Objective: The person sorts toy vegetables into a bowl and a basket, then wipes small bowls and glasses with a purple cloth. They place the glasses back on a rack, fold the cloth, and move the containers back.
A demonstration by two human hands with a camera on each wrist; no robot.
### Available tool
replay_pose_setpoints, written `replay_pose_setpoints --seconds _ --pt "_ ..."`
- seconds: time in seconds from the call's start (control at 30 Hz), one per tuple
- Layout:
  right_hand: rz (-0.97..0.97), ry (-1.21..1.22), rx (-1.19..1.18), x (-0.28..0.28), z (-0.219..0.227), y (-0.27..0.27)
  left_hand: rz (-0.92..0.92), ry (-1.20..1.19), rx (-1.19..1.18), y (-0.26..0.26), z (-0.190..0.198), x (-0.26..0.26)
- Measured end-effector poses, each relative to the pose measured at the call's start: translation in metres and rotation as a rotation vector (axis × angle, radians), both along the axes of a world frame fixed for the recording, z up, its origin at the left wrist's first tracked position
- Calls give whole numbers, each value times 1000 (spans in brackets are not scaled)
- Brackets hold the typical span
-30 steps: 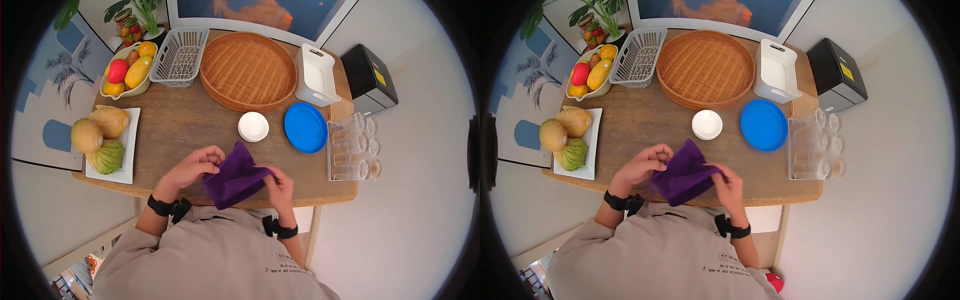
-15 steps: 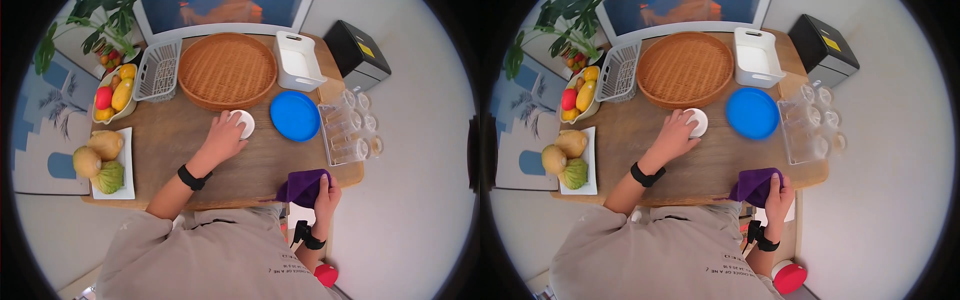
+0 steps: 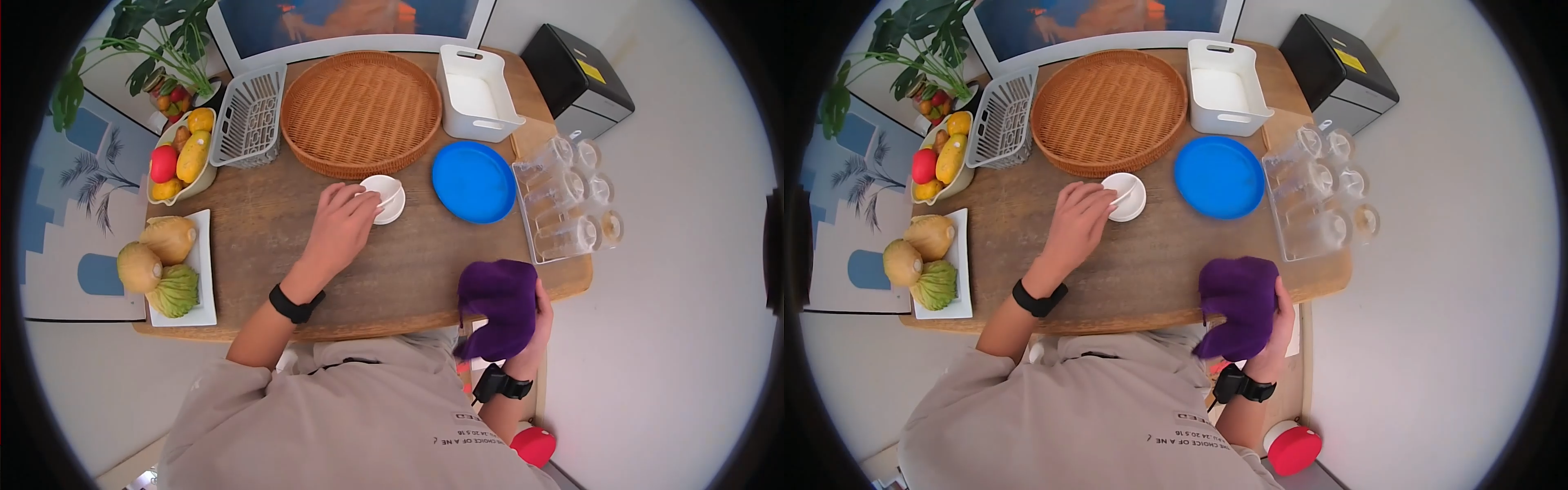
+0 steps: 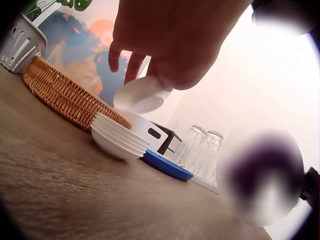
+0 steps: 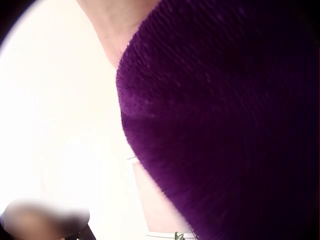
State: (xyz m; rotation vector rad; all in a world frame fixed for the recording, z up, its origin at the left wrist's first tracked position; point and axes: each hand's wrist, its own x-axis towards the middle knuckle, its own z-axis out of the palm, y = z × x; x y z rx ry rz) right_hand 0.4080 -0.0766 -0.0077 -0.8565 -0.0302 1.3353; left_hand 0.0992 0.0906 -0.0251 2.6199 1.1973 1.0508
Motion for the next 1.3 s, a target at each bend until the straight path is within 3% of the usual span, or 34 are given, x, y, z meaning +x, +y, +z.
replay_pose_setpoints --seconds 0.03,0.13,0.23,0.33,0.37,0.43,0.63,0.73,0.83,0.93,1.03,1.07,1.17,1.2,1.3 --pt "-25 39 -15 -3 2 3 8 -39 67 -6 7 -3" --pt "-75 56 -41 1 4 5 -49 -35 -35 -36 19 -18" --pt "27 26 103 -8 17 7 -167 -26 -82 -69 1 -32" --pt "206 -294 306 -36 29 24 -188 31 -121 -95 -12 -43" --pt "220 -298 293 -48 30 28 -185 43 -143 -101 -17 -46" --pt "228 -417 263 -78 23 36 -172 63 -136 -107 -26 -50" --pt "514 -362 198 -136 -13 53 -152 68 -179 -110 -31 -55" --pt "569 -401 186 -148 -9 54 -154 57 -213 -110 -36 -59" --pt "572 -462 331 -155 10 58 -173 37 -234 -111 -40 -64" --pt "997 -637 506 -153 22 58 -168 -60 -277 -112 -42 -77" --pt "1167 -934 564 -153 33 63 -50 -298 -360 -117 -43 -103" --pt "1059 -934 498 -149 23 61 7 -357 -342 -116 -36 -115" --pt "969 -1041 336 -138 5 66 131 -468 -301 -118 -12 -126" --pt "828 -1183 389 -145 -1 65 158 -491 -290 -119 -5 -128" --pt "861 -1465 359 -158 -6 66 198 -391 -350 -111 19 -94"
